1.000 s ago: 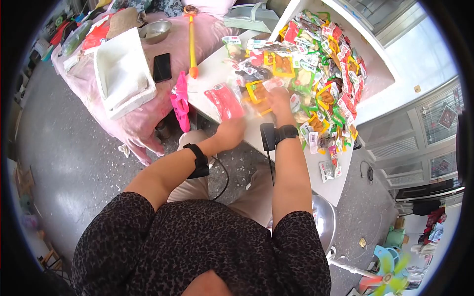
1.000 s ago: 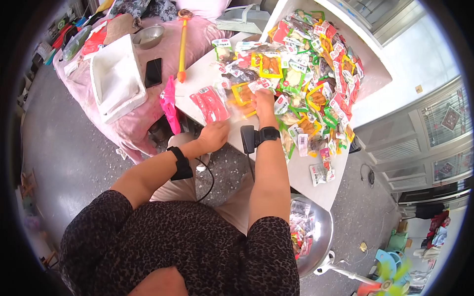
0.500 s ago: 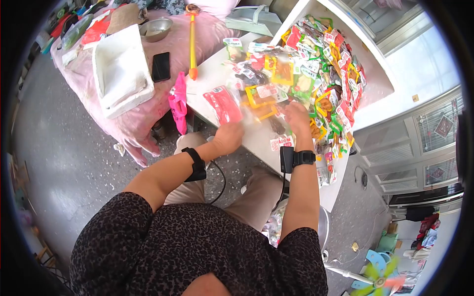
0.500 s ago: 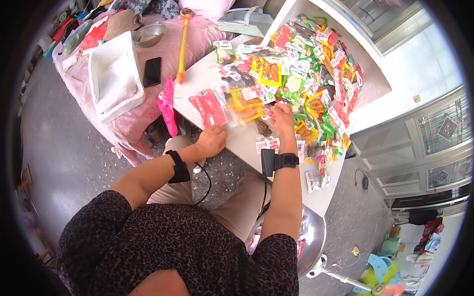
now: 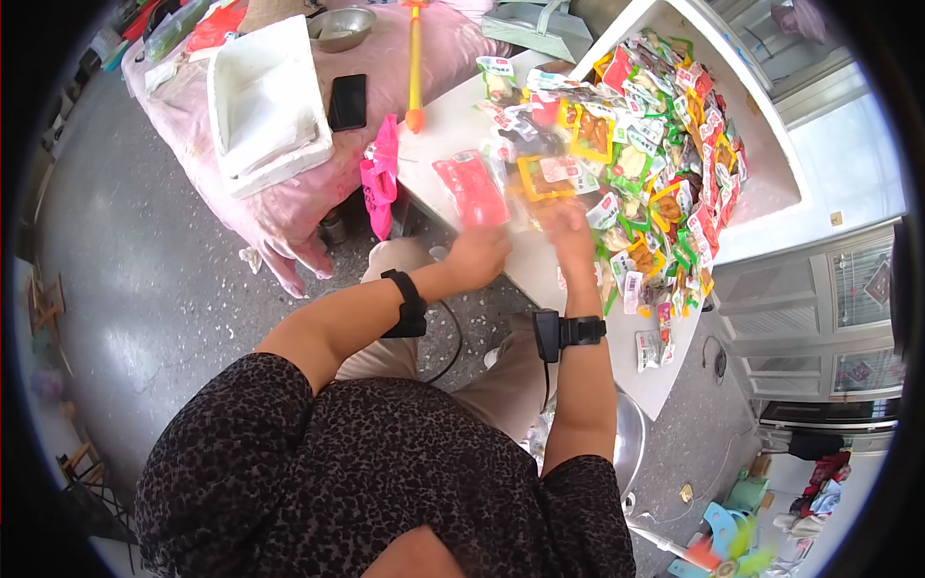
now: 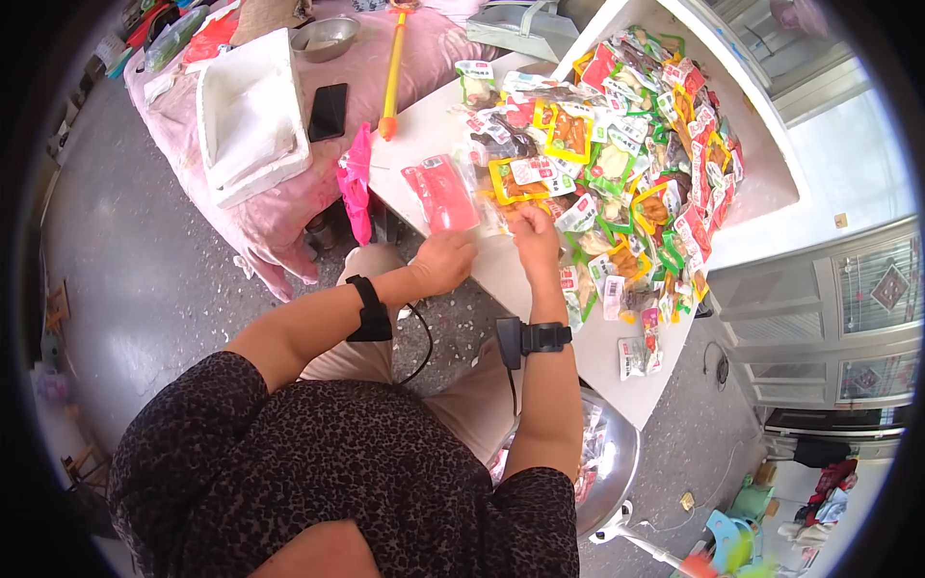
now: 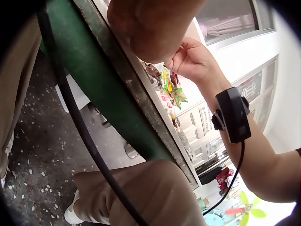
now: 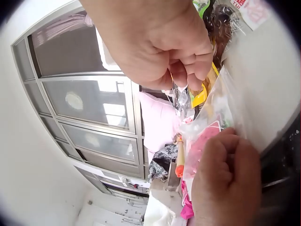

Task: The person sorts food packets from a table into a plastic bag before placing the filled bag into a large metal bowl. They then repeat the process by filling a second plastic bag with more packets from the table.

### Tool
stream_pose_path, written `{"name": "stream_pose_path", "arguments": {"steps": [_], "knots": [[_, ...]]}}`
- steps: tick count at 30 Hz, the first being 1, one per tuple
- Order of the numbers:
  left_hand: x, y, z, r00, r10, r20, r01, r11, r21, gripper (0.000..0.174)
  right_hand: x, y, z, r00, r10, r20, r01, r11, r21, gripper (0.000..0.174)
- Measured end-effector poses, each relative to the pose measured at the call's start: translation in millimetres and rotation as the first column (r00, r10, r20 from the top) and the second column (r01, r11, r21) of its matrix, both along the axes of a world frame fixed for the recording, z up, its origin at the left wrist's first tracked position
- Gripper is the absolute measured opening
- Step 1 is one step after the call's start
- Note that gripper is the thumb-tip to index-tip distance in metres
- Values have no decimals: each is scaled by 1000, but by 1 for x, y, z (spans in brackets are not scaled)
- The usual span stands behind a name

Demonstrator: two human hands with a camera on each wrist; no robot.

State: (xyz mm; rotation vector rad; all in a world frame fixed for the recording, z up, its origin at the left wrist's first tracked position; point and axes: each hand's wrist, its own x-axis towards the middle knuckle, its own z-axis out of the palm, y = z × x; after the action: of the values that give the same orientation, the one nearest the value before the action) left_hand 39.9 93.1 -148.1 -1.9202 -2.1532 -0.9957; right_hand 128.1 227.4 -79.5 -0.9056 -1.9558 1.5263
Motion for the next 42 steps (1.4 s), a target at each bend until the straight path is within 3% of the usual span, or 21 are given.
{"name": "stream_pose_path", "arguments": {"steps": [3, 6, 19, 22, 23, 26, 28, 30, 33, 36, 37, 38, 39, 40, 41, 42], "knots": [[1, -1, 4, 1000, 12, -12, -13, 996, -86, 16, 5, -7, -13, 999, -15, 37, 13, 998, 64, 13], [1, 1, 10, 998, 60, 25, -51, 957, -286, 15, 16, 0, -21, 990, 22, 136, -40, 991, 127, 17], [0, -1, 4, 998, 17, -62, -24, 992, -124, 12, 61, 36, -11, 992, -126, 13, 124, 987, 101, 12], [-1, -1, 1, 997, 6, -75, -9, 999, -46, 12, 80, 44, 4, 978, -208, 19, 176, 870, 461, 11], [-1, -1, 0, 996, 10, -89, -13, 1000, -27, 12, 85, 48, 10, 967, -254, -34, 253, 922, 293, 9], [-1, -1, 2, 995, 7, -100, -7, 1000, 3, 11, 121, 97, 10, 936, -316, -157, 347, 903, 253, 7], [-1, -1, 2, 996, 7, -92, -3, 999, 43, 11, 143, 121, 25, 834, -452, -317, 533, 808, 252, 7], [-1, -1, 2, 995, 2, -96, 3, 999, 49, 11, 178, 163, 26, 732, -499, -464, 539, 841, -54, 7], [-1, -2, 4, 993, -9, -118, 14, 999, 41, 13, 216, 202, 21, 548, -759, -351, 722, 641, -260, 7], [0, -2, 7, 991, -13, -131, 12, 1000, -4, 14, 233, 221, 21, 521, -804, -288, 719, 595, -360, 8], [0, -1, 7, 991, -14, -134, 13, 1000, -12, 14, 235, 237, 15, 438, -861, -257, 733, 508, -453, 3], [0, -1, 7, 991, -14, -135, 11, 1000, -20, 14, 241, 250, 7, 615, -764, -193, 782, 622, 29, 8], [0, -2, 9, 990, -18, -143, 17, 1000, -10, 15, 253, 266, -6, 732, -680, -38, 605, 624, 494, 13], [1, -1, 8, 990, -19, -143, 18, 1000, -3, 14, 254, 272, -9, 739, -662, 125, 391, 573, 721, 17], [0, 0, 6, 989, -17, -144, 18, 1000, 5, 13, 256, 279, -12, 697, -677, 236, 144, 454, 879, 21], [0, 0, 6, 989, -15, -147, 17, 1000, 13, 12, 252, 279, -5, 622, -726, 294, 32, 398, 917, 25]]}}
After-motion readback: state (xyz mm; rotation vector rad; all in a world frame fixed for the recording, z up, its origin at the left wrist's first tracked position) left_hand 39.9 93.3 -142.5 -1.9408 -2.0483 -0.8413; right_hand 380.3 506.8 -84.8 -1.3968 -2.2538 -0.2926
